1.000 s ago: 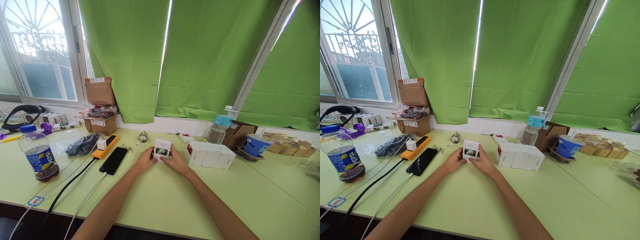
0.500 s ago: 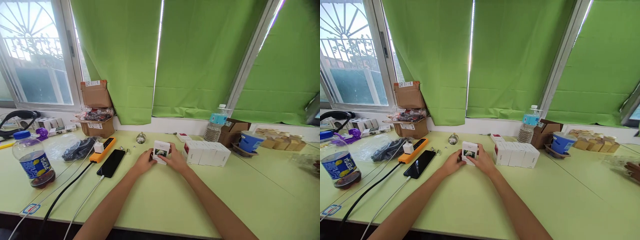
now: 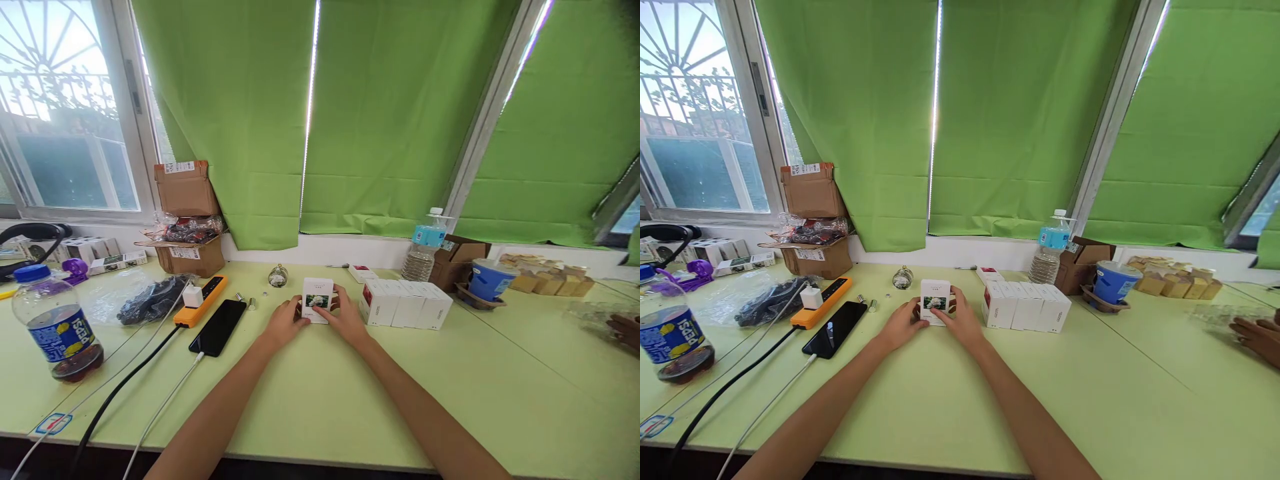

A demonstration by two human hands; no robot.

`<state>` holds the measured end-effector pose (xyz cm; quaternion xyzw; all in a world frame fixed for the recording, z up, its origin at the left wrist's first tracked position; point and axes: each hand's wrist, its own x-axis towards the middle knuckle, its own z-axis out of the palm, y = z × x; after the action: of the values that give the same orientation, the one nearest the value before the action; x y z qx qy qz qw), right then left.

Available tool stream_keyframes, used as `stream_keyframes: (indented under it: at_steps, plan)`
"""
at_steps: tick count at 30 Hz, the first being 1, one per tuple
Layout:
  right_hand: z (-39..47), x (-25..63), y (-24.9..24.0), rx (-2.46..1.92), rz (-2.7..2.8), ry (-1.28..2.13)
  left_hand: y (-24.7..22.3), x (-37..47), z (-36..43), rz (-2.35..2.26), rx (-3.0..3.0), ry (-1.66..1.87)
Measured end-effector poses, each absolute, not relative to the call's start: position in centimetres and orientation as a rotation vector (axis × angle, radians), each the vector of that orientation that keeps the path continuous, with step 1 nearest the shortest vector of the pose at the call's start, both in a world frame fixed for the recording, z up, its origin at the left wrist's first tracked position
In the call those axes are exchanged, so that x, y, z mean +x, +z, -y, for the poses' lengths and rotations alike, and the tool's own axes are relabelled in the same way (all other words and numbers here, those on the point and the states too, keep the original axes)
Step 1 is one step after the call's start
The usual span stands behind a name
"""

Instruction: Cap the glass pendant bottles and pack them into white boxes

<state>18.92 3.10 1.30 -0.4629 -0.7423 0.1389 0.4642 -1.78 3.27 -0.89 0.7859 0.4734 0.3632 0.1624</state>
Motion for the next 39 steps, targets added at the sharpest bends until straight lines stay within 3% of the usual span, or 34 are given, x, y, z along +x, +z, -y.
stream_keyframes:
  at_steps: [9, 16, 27, 32, 39]
  plan:
    - [-4.0, 19.5, 0.9, -1.116, 1.776, 0.329, -1.0, -2.5, -3.8, -1.562, 2.417, 1.083]
    - [-4.8, 21.1, 0.8, -1.233, 1.677, 0.247, 0.2, -3.1, -7.0, -2.162, 2.06, 1.212]
    - [-5.0, 20.8, 0.0, -1.192, 1.762, 0.149, 0.1, 0.4, -14.2, -2.553, 1.67, 1.081]
    - [-4.0, 20.3, 1.4, -1.143, 1.788, -0.095, -0.3, -0.7, -14.6, -2.5, 1.687, 1.083]
    - [-1.7, 19.7, 3.8, -0.991, 1.781, -0.482, -0.7, -3.3, -10.4, -1.953, 1.94, 1.172]
